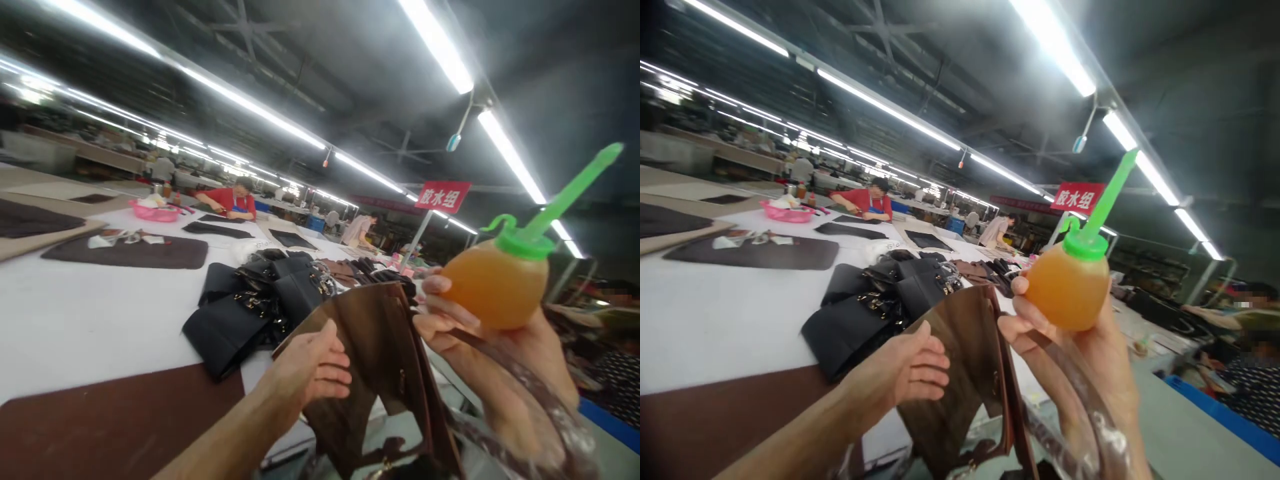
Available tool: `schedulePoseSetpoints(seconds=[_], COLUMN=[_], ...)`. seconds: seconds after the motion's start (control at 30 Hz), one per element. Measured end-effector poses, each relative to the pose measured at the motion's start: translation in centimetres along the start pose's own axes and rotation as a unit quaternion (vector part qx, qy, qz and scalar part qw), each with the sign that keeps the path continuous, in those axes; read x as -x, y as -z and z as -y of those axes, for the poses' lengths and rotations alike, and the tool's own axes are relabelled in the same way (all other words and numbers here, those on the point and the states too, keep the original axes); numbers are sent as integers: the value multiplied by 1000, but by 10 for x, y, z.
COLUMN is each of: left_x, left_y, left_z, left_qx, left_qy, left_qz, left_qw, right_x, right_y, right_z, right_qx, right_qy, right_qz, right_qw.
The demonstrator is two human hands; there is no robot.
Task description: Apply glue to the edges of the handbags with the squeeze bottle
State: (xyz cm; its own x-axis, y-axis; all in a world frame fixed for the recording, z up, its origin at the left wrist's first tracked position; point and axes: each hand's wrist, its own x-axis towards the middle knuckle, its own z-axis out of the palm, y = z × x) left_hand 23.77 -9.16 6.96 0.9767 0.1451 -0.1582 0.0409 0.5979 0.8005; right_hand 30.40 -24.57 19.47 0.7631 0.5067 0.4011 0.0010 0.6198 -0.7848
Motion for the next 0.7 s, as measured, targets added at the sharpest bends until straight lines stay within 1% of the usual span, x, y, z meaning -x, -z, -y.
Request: schedulePoseSetpoints(seconds=[0.07,0.17,0.23,0.3,0.37,0.43,0.5,0.53,0.57,0.63,0.7], left_x=[12,37,57,79,99,113,121,121,121,117,111], left_y=[23,65,93,117,137,153,166,172,177,185,188], left_z=[-14,-39,-59,-78,-94,-100,-95,-89,-80,-58,-36], left_qx=[13,-2,-11,-8,-5,-18,-57,-82,-107,-133,-127], left_qy=[36,62,53,43,32,-8,-76,-97,-103,-75,-44], left_qz=[-41,-130,-198,-248,-276,-294,-300,-299,-297,-299,-326], left_qw=[998,990,979,968,961,956,949,946,943,942,936], right_x=[11,28,40,51,62,74,85,89,93,95,91], right_y=[-18,-48,-73,-96,-116,-126,-125,-121,-115,-98,-76], right_z=[-30,-84,-116,-141,-159,-174,-191,-201,-211,-230,-246], right_qx=[-60,-117,-143,-168,-199,-230,-246,-248,-245,-224,-202], right_qy=[-80,-155,-206,-252,-282,-303,-325,-337,-351,-390,-432], right_qz=[23,72,119,153,175,191,198,200,205,228,260], right_qw=[995,978,961,941,922,905,891,886,880,864,840])
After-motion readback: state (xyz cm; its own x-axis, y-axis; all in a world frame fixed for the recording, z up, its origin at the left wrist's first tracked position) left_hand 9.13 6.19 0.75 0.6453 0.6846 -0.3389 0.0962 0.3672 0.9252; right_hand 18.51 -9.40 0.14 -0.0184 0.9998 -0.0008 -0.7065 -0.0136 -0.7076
